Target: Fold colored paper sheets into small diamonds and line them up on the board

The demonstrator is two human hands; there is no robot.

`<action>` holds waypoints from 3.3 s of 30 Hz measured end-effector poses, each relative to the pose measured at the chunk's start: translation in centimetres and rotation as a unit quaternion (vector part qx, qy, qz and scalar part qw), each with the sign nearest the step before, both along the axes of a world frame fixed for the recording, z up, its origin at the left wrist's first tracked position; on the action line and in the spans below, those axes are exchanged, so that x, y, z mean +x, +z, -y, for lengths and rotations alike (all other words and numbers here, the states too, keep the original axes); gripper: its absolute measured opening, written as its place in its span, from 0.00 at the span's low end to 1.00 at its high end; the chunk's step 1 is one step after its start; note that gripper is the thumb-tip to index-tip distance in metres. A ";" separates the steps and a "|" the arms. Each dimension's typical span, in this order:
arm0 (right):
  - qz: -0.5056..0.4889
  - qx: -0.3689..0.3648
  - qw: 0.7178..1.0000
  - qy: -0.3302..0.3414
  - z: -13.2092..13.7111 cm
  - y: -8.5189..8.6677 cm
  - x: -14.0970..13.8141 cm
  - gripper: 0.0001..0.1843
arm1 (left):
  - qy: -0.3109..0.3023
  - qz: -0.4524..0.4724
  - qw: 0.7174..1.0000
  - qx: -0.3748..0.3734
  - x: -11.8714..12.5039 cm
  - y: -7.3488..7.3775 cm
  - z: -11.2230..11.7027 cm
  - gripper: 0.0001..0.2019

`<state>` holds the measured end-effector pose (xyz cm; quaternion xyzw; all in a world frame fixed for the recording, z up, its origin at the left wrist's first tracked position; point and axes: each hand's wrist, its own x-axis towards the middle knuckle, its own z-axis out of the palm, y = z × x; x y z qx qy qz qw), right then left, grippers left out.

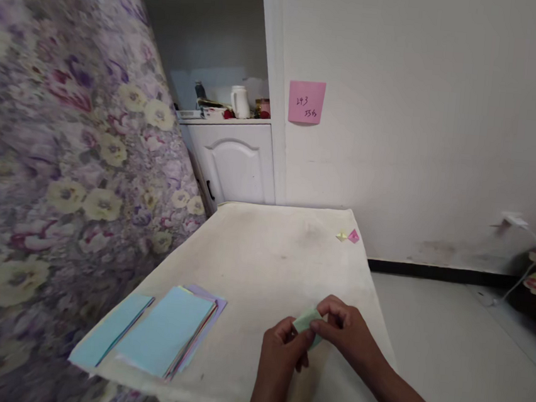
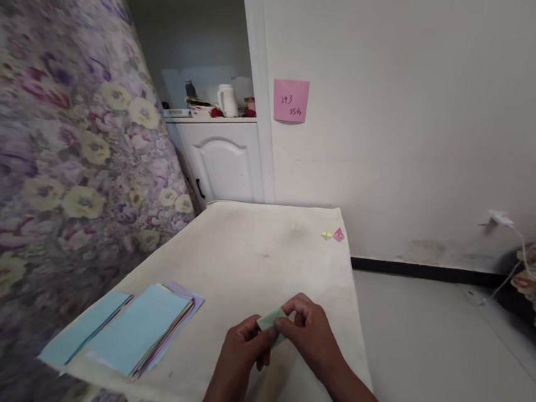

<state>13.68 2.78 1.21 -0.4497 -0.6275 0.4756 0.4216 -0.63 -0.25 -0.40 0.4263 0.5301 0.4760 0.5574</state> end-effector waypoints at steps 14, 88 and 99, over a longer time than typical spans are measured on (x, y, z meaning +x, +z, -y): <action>0.015 0.094 0.995 -0.013 1.0 1.0 -0.7 0.03 | 0.005 0.089 0.995 -0.031 -0.1 0.7 0.3 0.11; -0.083 -0.099 0.992 0.006 0.3 -1.1 -1.1 0.09 | 0.041 0.057 0.998 0.003 -0.3 -0.3 -0.3 0.12; -0.060 -0.076 0.995 0.018 -0.2 -0.4 0.0 0.14 | -0.023 0.009 1.000 0.003 -0.1 0.1 -0.1 0.09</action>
